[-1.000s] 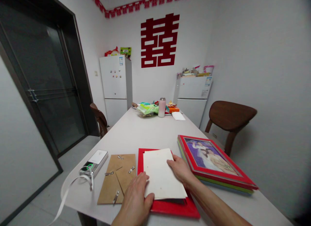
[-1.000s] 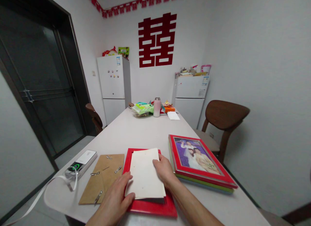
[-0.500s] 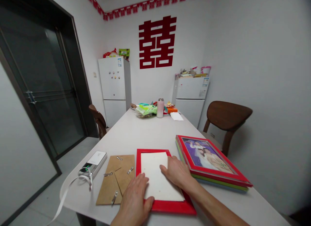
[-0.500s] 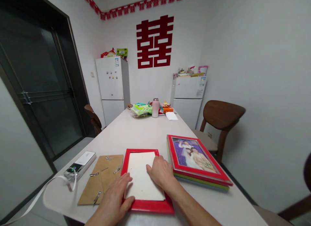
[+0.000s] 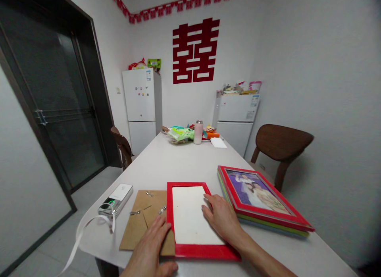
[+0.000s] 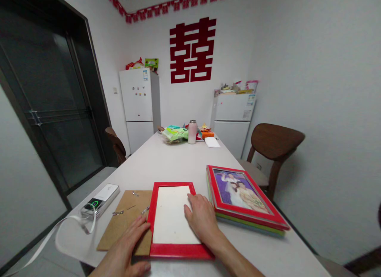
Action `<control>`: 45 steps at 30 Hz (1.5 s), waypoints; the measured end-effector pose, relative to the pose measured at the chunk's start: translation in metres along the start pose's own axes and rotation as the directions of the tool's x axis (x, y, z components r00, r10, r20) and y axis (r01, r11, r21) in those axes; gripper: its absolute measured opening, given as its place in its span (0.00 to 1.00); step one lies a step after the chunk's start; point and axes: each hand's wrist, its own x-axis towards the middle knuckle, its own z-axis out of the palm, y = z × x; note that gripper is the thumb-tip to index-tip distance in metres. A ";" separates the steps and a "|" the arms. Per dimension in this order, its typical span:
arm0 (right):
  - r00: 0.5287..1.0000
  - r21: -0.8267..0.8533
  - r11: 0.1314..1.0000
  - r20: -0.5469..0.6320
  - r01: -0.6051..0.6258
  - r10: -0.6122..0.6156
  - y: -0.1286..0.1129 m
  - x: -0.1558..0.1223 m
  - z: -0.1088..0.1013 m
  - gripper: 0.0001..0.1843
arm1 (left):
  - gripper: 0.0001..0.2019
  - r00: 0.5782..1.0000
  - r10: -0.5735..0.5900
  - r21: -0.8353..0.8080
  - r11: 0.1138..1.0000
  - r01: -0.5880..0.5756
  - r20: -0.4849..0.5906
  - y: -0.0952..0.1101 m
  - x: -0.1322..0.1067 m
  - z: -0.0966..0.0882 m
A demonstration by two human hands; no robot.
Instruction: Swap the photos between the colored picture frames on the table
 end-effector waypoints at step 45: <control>0.892 0.697 0.563 -0.283 0.443 -0.352 -0.030 -0.003 -0.062 0.16 | 0.29 0.809 0.447 0.428 0.861 -0.275 -0.381 0.008 -0.002 -0.025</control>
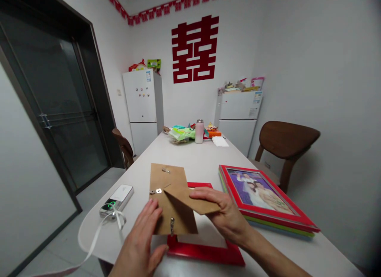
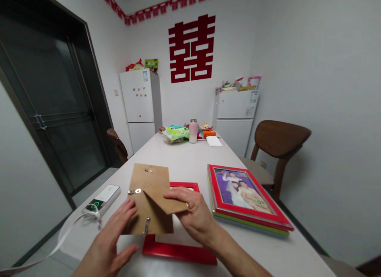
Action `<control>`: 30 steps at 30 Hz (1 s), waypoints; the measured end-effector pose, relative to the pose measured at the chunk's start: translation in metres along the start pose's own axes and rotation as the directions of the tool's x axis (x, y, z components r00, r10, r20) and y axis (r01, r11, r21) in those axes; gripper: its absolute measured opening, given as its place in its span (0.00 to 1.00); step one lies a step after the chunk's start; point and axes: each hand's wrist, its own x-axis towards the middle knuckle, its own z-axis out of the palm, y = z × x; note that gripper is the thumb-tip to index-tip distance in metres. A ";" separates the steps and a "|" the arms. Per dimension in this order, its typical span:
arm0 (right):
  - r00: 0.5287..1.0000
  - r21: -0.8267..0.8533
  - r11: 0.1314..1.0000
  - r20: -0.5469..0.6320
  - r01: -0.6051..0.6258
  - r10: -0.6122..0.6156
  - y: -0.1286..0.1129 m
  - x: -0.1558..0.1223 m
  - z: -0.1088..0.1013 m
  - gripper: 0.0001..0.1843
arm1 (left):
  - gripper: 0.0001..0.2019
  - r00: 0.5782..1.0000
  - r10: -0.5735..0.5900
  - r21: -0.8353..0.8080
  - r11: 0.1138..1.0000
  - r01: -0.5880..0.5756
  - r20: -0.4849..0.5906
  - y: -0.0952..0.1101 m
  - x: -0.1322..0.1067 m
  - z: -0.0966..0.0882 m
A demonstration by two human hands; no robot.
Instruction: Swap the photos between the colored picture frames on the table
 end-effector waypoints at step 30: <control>0.868 -0.520 0.832 0.304 -0.194 0.392 0.028 -0.051 -0.023 0.21 | 0.25 0.919 -0.094 -0.221 0.957 0.190 0.382 0.030 0.010 0.062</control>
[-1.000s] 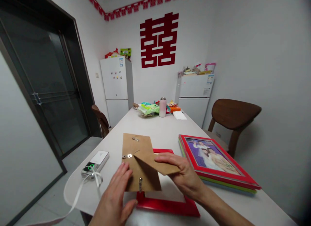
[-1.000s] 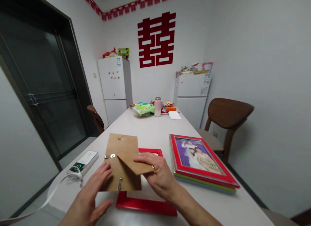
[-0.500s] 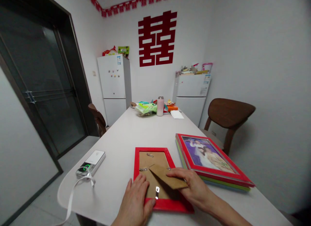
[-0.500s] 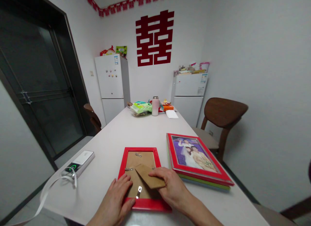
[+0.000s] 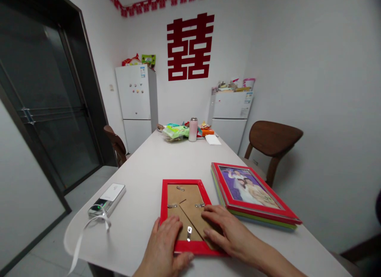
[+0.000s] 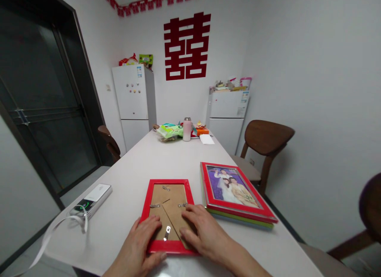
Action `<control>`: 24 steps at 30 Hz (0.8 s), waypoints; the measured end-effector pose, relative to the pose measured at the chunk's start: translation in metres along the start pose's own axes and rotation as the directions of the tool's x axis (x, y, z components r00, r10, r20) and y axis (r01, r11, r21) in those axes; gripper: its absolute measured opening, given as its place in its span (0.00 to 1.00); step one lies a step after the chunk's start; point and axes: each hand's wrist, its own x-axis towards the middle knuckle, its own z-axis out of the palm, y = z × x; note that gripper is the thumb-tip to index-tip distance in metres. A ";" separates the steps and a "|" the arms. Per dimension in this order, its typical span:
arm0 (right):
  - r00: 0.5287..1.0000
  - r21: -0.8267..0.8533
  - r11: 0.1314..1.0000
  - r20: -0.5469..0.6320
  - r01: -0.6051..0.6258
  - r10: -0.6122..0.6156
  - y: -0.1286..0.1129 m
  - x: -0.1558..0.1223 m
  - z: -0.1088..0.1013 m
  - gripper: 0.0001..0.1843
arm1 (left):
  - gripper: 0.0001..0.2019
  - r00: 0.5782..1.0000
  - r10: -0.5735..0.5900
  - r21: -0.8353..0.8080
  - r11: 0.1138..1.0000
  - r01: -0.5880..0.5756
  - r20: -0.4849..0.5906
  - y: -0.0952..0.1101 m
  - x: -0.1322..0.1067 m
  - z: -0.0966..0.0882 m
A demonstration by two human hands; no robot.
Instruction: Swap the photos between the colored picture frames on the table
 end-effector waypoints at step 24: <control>0.978 -0.181 0.978 -0.200 -0.104 0.067 0.019 0.030 0.035 0.16 | 0.25 0.996 -0.090 -0.073 0.993 0.090 0.002 0.000 -0.002 0.004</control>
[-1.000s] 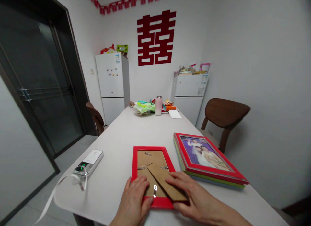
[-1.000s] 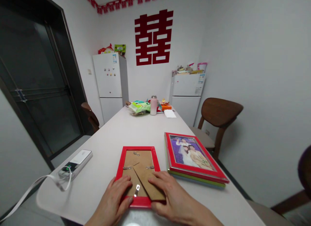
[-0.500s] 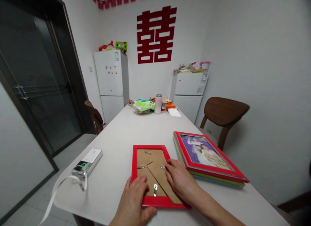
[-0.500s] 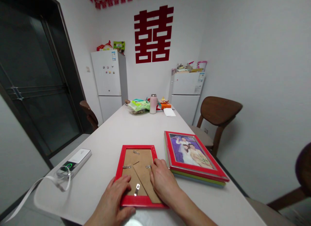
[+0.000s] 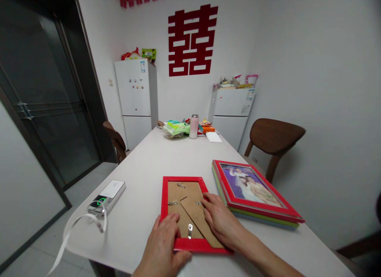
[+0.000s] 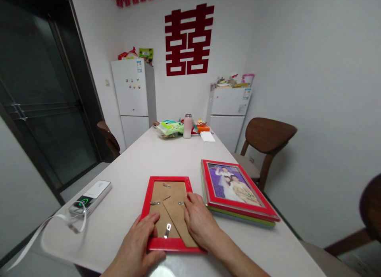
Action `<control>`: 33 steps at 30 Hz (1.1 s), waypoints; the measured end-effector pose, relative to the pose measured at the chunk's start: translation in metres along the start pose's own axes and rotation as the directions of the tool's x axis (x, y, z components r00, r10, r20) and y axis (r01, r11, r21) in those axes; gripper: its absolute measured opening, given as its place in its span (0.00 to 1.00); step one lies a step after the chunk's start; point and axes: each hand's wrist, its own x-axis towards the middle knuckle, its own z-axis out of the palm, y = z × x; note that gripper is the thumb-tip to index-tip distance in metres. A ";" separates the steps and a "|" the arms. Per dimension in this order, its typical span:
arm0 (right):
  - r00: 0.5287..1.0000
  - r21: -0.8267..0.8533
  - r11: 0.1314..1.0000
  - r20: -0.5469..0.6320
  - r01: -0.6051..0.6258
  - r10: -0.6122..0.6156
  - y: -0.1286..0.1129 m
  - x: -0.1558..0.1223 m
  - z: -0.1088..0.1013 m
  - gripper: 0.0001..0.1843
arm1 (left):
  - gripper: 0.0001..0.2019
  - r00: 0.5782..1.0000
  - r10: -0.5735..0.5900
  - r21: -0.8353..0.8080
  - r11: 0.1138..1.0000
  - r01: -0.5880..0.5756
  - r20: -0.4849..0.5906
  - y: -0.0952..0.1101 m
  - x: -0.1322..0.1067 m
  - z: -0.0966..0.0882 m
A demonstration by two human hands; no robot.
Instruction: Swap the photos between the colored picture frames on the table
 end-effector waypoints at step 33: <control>0.925 0.194 0.919 0.095 0.345 -0.367 -0.031 -0.012 -0.010 0.10 | 0.25 1.000 0.004 -0.042 0.999 -0.003 0.010 -0.001 -0.003 -0.001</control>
